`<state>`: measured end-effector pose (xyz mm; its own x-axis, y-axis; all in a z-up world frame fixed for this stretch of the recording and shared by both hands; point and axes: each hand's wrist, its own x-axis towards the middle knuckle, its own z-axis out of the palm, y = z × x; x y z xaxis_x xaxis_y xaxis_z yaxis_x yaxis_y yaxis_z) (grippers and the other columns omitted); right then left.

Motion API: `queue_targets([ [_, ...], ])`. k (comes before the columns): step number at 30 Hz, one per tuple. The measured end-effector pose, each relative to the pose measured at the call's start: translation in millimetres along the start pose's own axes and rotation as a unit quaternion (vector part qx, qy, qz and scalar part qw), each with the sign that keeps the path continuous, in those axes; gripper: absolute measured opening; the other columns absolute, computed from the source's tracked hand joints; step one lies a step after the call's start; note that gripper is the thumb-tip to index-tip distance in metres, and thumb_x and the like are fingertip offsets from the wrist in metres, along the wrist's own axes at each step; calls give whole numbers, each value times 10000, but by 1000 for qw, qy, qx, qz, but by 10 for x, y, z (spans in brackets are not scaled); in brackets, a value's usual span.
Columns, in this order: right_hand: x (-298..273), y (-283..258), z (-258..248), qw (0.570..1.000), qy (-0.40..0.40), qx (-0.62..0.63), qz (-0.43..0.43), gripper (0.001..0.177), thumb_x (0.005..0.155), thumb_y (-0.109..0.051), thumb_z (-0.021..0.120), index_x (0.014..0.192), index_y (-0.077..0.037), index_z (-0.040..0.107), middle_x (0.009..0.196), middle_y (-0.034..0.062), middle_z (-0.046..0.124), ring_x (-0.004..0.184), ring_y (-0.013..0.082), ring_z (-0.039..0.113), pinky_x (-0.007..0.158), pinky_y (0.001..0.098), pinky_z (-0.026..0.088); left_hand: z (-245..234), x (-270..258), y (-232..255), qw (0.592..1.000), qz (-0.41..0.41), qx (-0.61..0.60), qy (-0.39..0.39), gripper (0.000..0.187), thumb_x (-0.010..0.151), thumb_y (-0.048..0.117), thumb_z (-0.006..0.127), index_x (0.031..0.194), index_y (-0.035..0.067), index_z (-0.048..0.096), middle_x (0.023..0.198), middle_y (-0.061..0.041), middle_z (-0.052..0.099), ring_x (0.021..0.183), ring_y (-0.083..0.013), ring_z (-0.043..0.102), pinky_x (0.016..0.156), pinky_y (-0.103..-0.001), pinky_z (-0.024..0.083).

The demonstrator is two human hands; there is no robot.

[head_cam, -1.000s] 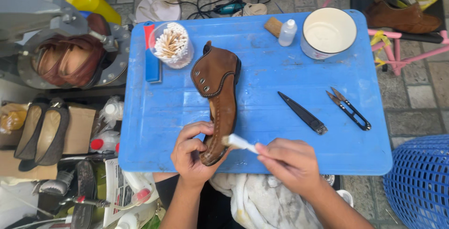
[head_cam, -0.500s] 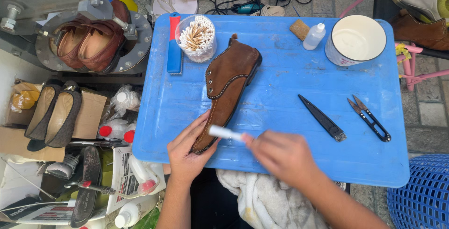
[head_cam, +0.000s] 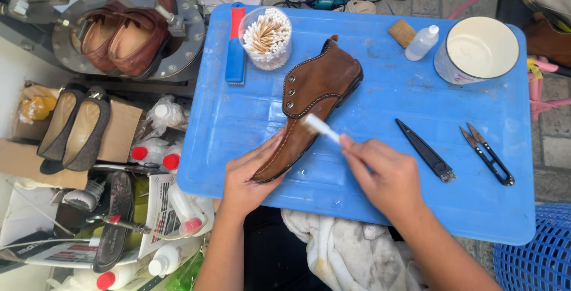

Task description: The person scrubs a brown leather shoe with a toothbrush dipped in a white liquid, then uses a blowtorch to heat the shoe's surface. The shoe is rotated and repositioned throughout the process.

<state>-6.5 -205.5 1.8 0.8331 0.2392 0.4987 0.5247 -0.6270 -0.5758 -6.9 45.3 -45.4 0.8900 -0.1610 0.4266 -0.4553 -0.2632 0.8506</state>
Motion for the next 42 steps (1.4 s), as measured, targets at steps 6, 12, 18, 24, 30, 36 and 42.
queue_targets([
  [6,-143,-262,47,996,-63,34,-60,105,834,-73,776,927,-27,786,688,68,641,526,190,612,463,330,470,-29,-18,-34,1000,-2,-11,-14,677,714,-53,841,1357,1,637,1426,-198,634,1353,-307,623,1132,-364,503],
  [12,-81,-210,-34,999,-20,-17,41,45,879,-66,769,866,-42,734,731,81,646,549,199,606,478,334,462,-24,-72,-58,1000,-20,-8,-18,697,697,-68,814,1365,17,637,1428,-182,644,1353,-301,634,1132,-358,513],
  [18,-172,-468,-3,997,-73,8,3,132,843,-84,786,973,-65,773,683,58,628,495,192,586,436,338,452,-5,-52,-83,1000,-22,-9,-8,697,688,-81,831,1352,38,655,1423,-173,646,1344,-297,636,1135,-361,515],
  [24,-196,-653,-22,998,-53,-37,-10,303,818,-78,768,1120,-54,767,710,61,605,522,203,592,455,350,457,-24,-33,-87,999,-15,-36,-4,687,720,-74,832,1368,57,646,1432,-171,644,1354,-295,636,1124,-364,519],
  [30,-217,-575,54,998,-50,-35,21,135,846,-99,787,979,-76,778,684,72,645,508,210,599,456,353,454,-24,-28,-47,999,-13,-32,-2,654,762,-50,844,1375,54,640,1427,-167,648,1336,-281,647,1125,-357,519],
  [36,-7,74,73,988,61,-5,138,141,947,-77,754,1077,-21,764,878,111,722,639,141,622,575,286,487,-24,-27,-35,999,-16,-41,-3,634,782,-56,829,1379,51,641,1407,-160,671,1309,-266,674,1111,-348,527],
  [42,-199,61,222,986,17,74,151,143,904,-86,765,1027,-14,777,761,93,701,602,109,603,564,256,472,-35,-22,-40,999,-36,-28,0,639,775,-58,824,1377,46,639,1350,-154,703,1216,-229,715,1042,-320,549],
])
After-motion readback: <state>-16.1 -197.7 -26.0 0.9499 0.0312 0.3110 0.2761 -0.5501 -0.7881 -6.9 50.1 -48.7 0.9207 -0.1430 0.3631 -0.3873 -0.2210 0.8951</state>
